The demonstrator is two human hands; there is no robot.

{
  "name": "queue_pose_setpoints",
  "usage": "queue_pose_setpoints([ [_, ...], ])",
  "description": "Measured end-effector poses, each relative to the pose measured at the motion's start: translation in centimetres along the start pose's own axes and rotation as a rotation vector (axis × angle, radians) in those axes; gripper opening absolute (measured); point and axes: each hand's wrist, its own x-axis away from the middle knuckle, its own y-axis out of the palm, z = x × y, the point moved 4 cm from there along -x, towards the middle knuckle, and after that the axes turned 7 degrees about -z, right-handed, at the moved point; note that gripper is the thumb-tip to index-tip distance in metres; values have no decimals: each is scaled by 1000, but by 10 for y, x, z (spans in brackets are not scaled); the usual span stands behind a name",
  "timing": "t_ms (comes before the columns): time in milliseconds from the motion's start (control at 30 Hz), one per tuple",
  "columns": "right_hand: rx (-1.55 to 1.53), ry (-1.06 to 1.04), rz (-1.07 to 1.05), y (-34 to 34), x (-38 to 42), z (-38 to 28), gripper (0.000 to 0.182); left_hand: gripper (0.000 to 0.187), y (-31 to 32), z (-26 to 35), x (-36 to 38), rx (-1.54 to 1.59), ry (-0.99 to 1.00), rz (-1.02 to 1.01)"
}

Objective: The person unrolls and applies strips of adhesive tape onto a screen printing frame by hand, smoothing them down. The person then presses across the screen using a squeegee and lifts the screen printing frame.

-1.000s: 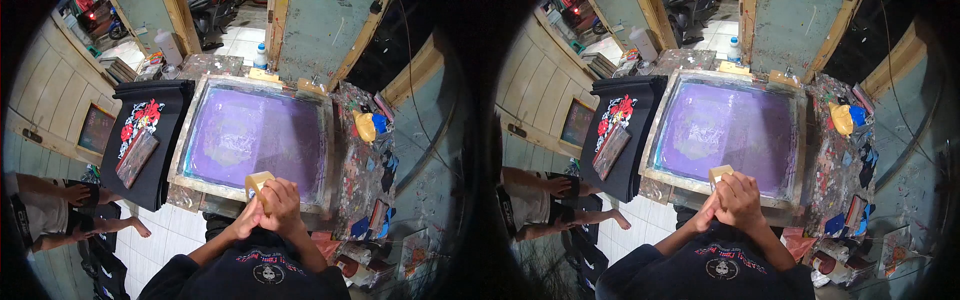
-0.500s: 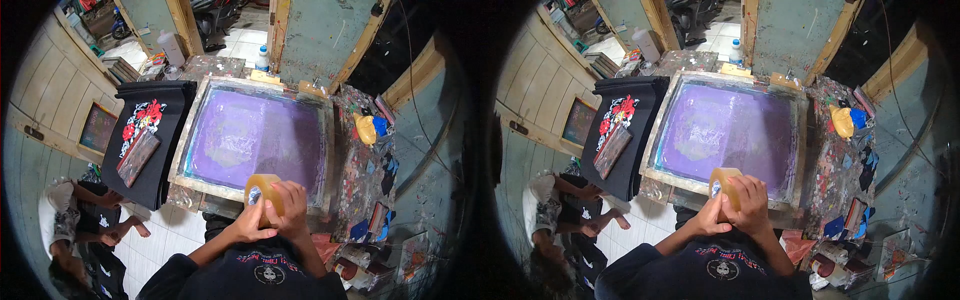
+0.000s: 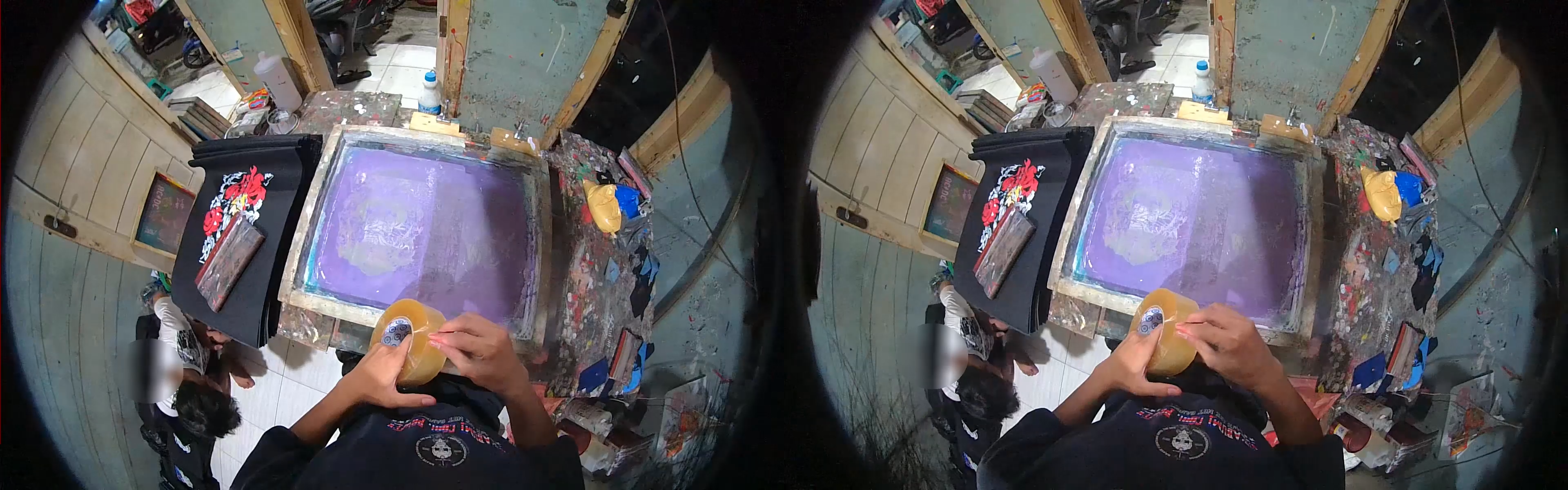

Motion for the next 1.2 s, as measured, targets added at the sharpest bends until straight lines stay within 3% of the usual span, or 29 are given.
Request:
queue_pose_setpoints([
  [100,42,-44,1,3,-3,-6,17,132,-7,4,-3,47,-55,-86],
  [200,114,-101,-14,4,-7,-9,21,128,-10,6,-4,40,-9,-24],
  [367,209,-71,-129,10,-12,-6,21,96,-24,16,-12,132,-113,-90],
  [400,157,-55,-211,11,-10,-5,20,89,-27,17,-13,147,-141,-124],
  [500,-19,-13,-424,6,-4,-5,16,73,-40,7,-8,146,62,66],
  [567,-162,19,-521,4,-5,-7,13,69,-56,11,-8,140,-28,-48],
  [600,-200,23,-470,4,-7,-6,13,67,-59,12,-6,139,-70,-112],
  [667,-265,27,-369,1,-18,-2,12,66,-65,13,-5,211,3,-52],
  [767,-378,-101,-259,2,-39,-2,17,66,-77,12,4,217,-27,-49],
  [967,-438,125,-322,21,-63,-2,36,69,-90,3,27,302,-137,-1],
  [1067,-493,163,-282,20,-78,-6,37,69,-87,-5,39,355,-166,42],
  [1200,-520,161,-342,28,-80,6,24,65,-89,-2,45,389,-291,-5],
])
